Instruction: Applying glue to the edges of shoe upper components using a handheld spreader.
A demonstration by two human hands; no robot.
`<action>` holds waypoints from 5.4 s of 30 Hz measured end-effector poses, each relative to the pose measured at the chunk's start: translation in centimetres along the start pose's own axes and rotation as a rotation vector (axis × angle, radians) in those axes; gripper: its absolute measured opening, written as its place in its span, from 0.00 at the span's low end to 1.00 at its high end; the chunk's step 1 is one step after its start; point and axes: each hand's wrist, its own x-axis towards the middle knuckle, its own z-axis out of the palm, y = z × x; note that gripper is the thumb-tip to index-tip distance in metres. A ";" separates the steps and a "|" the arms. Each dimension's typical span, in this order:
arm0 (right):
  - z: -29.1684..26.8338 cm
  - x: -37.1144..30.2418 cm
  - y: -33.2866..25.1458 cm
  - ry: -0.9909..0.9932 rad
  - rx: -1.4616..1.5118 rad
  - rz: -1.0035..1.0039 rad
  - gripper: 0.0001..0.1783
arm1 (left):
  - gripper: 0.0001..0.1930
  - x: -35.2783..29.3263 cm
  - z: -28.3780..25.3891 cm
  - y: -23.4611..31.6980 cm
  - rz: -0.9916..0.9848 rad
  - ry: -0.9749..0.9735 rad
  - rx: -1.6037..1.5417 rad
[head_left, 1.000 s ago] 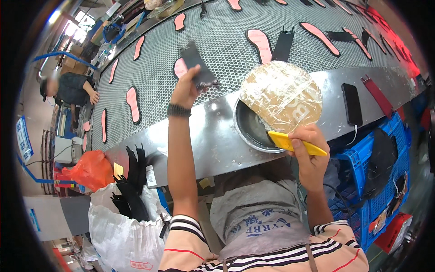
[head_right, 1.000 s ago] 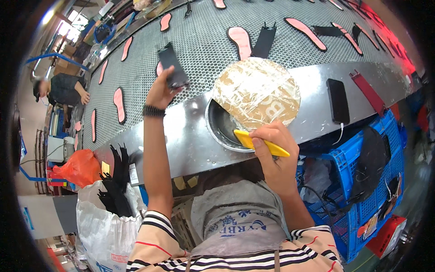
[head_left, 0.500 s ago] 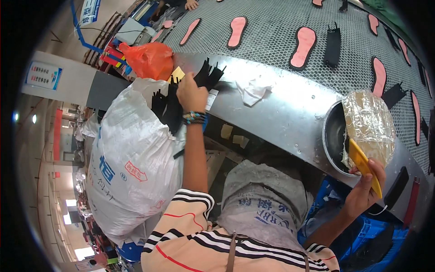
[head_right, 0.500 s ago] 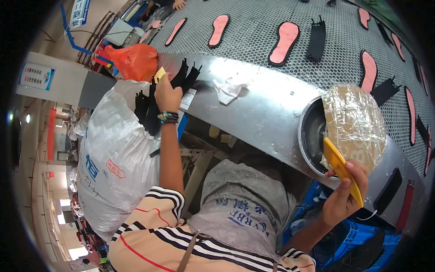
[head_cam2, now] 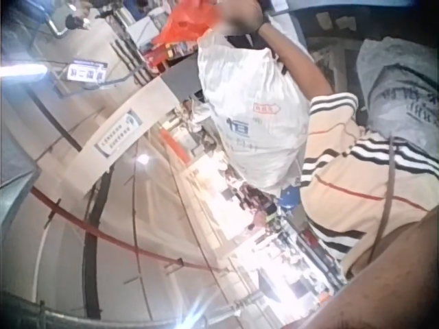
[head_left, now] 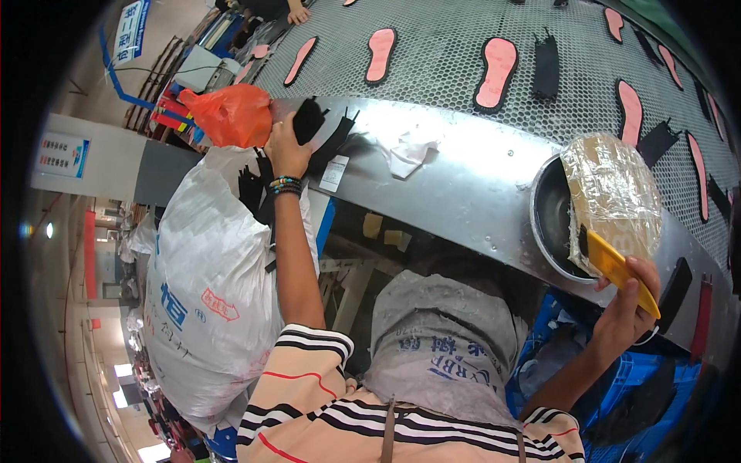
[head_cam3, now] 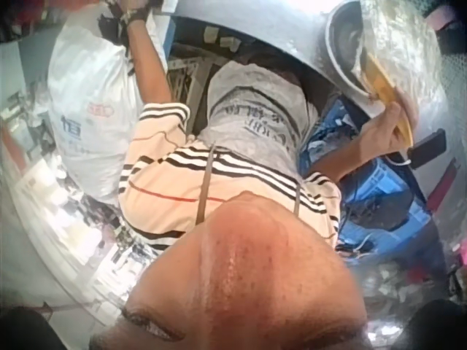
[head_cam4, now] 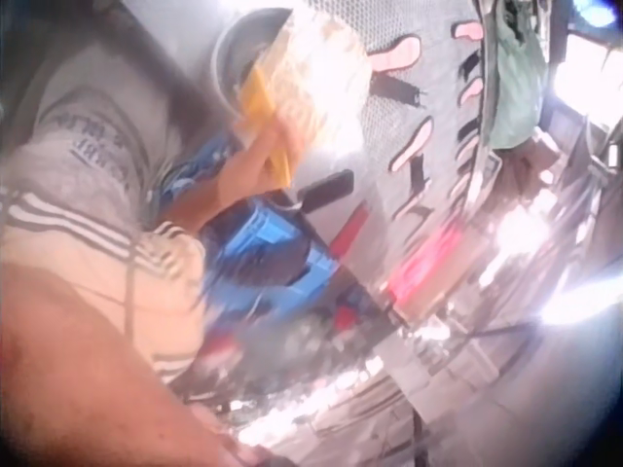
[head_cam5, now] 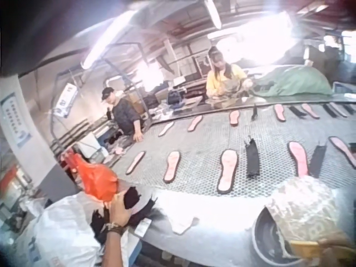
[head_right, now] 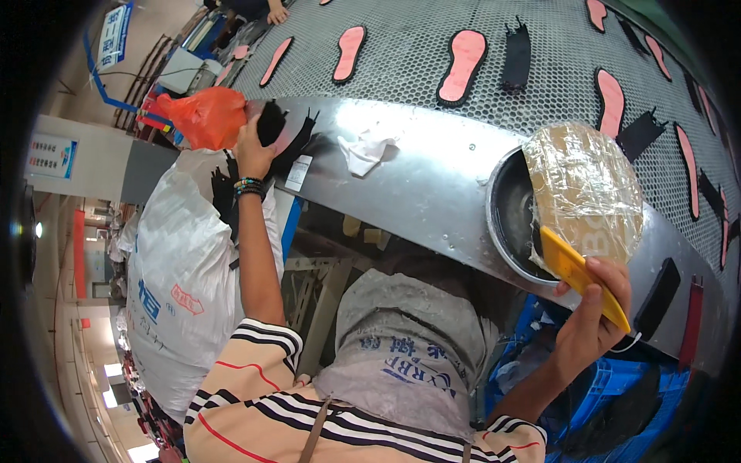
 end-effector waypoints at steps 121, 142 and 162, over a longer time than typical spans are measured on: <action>10.8 -4.8 -0.5 0.119 -0.357 -0.302 0.13 | 0.17 -15.8 -7.8 27.9 -0.591 -0.219 -1.929; 10.3 -0.7 -3.0 0.272 -0.505 -0.187 0.05 | 0.20 -16.1 -6.3 23.3 -0.007 -0.326 -1.607; 8.2 1.4 -3.1 -0.506 -0.540 0.210 0.12 | 0.15 -13.9 -6.5 15.4 -0.024 -1.504 -1.392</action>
